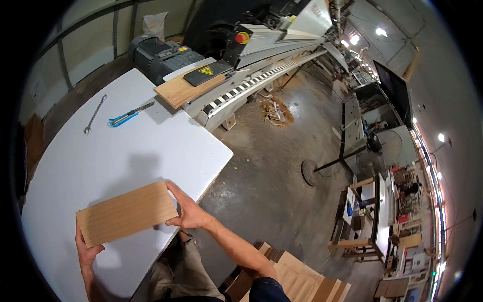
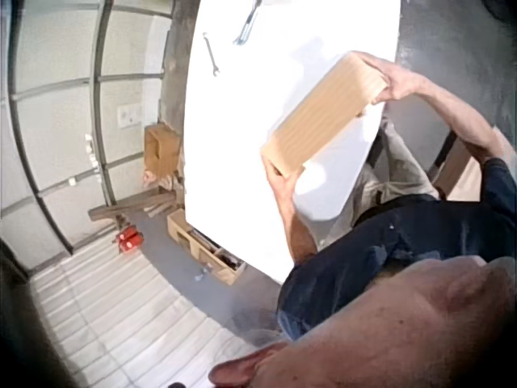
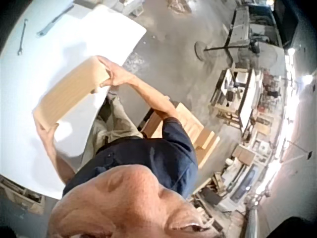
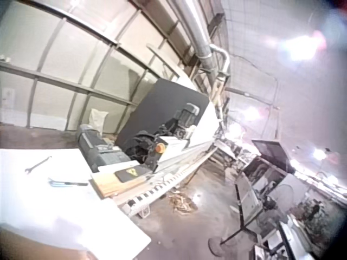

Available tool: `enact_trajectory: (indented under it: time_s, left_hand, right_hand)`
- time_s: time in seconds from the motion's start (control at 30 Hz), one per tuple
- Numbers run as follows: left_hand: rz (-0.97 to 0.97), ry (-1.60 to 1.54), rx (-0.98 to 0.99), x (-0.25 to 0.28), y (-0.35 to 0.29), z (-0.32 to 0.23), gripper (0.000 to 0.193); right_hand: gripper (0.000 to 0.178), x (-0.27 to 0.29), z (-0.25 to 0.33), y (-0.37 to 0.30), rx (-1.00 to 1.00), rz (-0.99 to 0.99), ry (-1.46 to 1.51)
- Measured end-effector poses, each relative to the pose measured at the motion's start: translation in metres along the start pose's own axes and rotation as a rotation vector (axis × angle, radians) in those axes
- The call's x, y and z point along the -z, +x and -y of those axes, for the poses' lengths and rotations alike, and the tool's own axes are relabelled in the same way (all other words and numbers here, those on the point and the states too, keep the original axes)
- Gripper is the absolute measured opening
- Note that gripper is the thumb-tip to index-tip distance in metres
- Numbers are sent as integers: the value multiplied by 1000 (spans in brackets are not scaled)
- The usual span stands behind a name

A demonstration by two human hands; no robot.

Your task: The person arranges wooden blocks onto a large wood panel to form layout segments, takes smaller wood pieces to a machine workbench to check alignment, and manually stacks the wooden components together.

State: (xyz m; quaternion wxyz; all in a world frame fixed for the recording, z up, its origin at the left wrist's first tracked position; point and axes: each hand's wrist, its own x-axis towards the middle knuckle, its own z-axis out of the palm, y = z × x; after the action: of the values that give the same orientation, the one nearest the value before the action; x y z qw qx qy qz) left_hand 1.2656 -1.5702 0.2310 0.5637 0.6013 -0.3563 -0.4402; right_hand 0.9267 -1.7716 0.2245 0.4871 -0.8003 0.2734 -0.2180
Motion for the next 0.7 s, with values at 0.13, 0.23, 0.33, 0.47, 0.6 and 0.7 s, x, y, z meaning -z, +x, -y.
enact_trajectory:
  time_s: [0.13, 0.23, 0.33, 0.47, 0.6, 0.7]
  left_hand:
    - [90, 88, 52, 16, -13, -24, 113]
    - [292, 98, -77, 19, -19, -37, 112]
    - [575, 116, -114, 8, -23, -43, 108]
    - [902, 145, -47, -37, -52, -35, 105]
    - [1099, 161, 276, -58, -96, -15, 97]
    - [1265, 193, 418, -61, -127, 26, 90]
  right_hand:
    - [110, -23, 39, -43, -41, -84, 103]
    - [108, -54, 66, -110, -133, -223, 131]
    - [103, -94, 101, -191, -329, -430, 216]
    - [97, -169, 143, -302, -564, -711, 383]
    - [85, -275, 180, -375, -670, -927, 644]
    - [79, -355, 206, -417, -664, -1126, 801]
